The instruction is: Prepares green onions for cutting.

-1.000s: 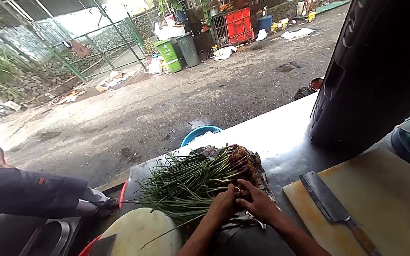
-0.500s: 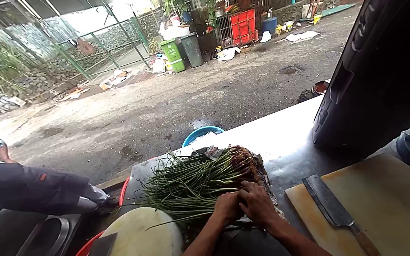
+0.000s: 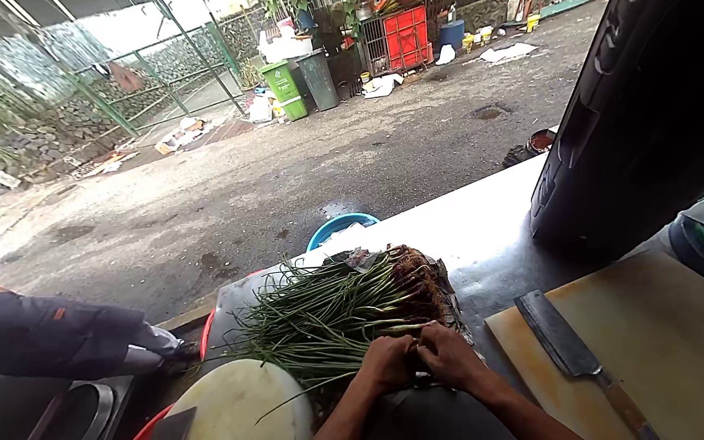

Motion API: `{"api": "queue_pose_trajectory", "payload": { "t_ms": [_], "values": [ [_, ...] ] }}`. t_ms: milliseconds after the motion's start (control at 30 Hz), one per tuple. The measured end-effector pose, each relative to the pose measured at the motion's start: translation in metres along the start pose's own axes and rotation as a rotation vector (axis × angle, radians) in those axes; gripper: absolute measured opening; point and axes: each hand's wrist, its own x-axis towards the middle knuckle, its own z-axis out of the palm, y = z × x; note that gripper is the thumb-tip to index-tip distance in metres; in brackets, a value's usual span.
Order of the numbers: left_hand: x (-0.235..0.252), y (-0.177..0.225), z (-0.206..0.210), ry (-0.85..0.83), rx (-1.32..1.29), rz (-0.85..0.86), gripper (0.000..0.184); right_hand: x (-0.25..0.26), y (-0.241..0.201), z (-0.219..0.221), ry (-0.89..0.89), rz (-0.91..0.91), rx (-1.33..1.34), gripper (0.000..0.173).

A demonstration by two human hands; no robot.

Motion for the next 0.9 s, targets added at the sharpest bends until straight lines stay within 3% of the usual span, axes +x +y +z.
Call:
{"api": "queue_pose_trajectory", "payload": {
  "t_ms": [100, 200, 300, 400, 467, 567, 700, 800, 900],
  "values": [
    [-0.002, 0.004, 0.006, -0.018, -0.006, 0.002, 0.04, -0.015, 0.009, 0.014, 0.085, -0.078, 0.081, 0.032],
    [-0.007, 0.006, 0.004, -0.048, -0.056, -0.021, 0.043, -0.032, 0.009, 0.033, 0.123, -0.215, 0.117, 0.053],
    [-0.016, 0.006, 0.011, -0.089, -0.012, -0.003, 0.039, -0.037, 0.02, 0.058, 0.207, -0.339, 0.186, 0.032],
    [-0.025, -0.002, 0.019, 0.059, 0.008, 0.071, 0.034, -0.035, 0.019, 0.068, 0.219, -0.338, 0.295, 0.021],
    [-0.03, -0.009, 0.023, 0.063, 0.011, 0.082, 0.031, -0.035, 0.021, 0.071, 0.166, -0.312, 0.353, 0.027],
    [-0.041, -0.017, 0.033, 0.053, 0.026, 0.034, 0.026, -0.023, 0.031, 0.054, -0.046, -0.289, 0.394, 0.052],
    [-0.051, -0.026, 0.039, 0.281, 0.042, 0.033, 0.022, 0.037, 0.042, 0.019, 0.032, -0.02, 0.071, 0.04],
    [-0.052, -0.026, 0.035, 0.334, 0.028, 0.002, 0.024, 0.08, 0.046, 0.025, 0.018, -0.025, -0.237, 0.03],
    [-0.053, -0.026, 0.028, 0.354, -0.004, -0.037, 0.024, 0.098, 0.038, 0.03, -0.074, -0.007, -0.343, 0.033]
  ]
}}
